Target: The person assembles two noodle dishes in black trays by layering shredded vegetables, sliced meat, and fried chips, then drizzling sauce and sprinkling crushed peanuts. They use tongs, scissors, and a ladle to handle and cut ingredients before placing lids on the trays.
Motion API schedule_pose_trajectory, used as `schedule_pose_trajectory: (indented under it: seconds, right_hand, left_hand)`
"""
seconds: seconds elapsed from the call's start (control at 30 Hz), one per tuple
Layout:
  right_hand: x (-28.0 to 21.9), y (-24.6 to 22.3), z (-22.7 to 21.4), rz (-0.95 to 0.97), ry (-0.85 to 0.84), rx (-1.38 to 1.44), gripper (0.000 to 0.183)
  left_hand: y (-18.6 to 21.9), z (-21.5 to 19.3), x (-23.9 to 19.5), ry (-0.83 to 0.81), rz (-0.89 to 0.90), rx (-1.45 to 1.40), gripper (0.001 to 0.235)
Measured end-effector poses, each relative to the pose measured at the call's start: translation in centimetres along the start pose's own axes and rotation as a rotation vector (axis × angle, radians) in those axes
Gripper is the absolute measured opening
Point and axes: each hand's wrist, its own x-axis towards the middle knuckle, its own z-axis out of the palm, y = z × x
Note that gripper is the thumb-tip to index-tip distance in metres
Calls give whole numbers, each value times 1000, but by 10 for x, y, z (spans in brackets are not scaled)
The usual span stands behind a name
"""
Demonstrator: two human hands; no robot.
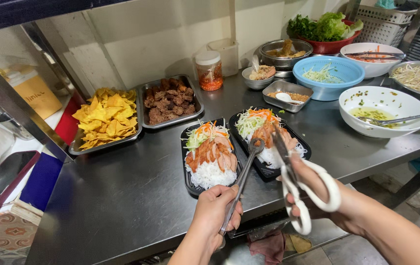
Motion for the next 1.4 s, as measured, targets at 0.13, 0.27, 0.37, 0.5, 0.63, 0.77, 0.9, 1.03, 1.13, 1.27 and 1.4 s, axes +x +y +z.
schedule_pose_trajectory:
  seconds: [0.13,0.27,0.37,0.5,0.63,0.77,0.9,1.03,1.13,1.27,1.4]
  right_hand:
    - [-7,9,-12,-1,-23,57,66]
    - [-2,18,-27,3,105,-50,64]
    - [4,17,-35,37,208,-166,64]
    - [12,12,-34,89,269,-338,70]
    - [19,9,-19,114,244,-442,78]
    - [15,2,-19,142,260,-445,72]
    - [3,0,-42,115,267,-449,80]
    - [-2,7,-58,73,282,-394,74]
    - [5,1,-63,55,309,-330,56]
    - [22,-18,-54,-77,281,-399,48]
    - [60,-53,-21,-236,148,-493,45]
  left_hand:
    - [11,11,-10,33,40,139,18]
    - [28,26,-31,198,283,700,27]
    - [46,30,-46,302,528,1075,28]
    - [69,37,-48,305,558,1101,26]
    - [82,54,-22,316,565,1158,27]
    - [84,64,-1,247,591,1284,22]
    - [85,67,-4,280,563,1287,22]
    - [80,62,-30,368,612,1164,24]
    - [88,40,-45,471,375,1083,27]
    - [112,-2,-43,651,662,1098,29]
    - [141,-27,-24,625,506,842,32]
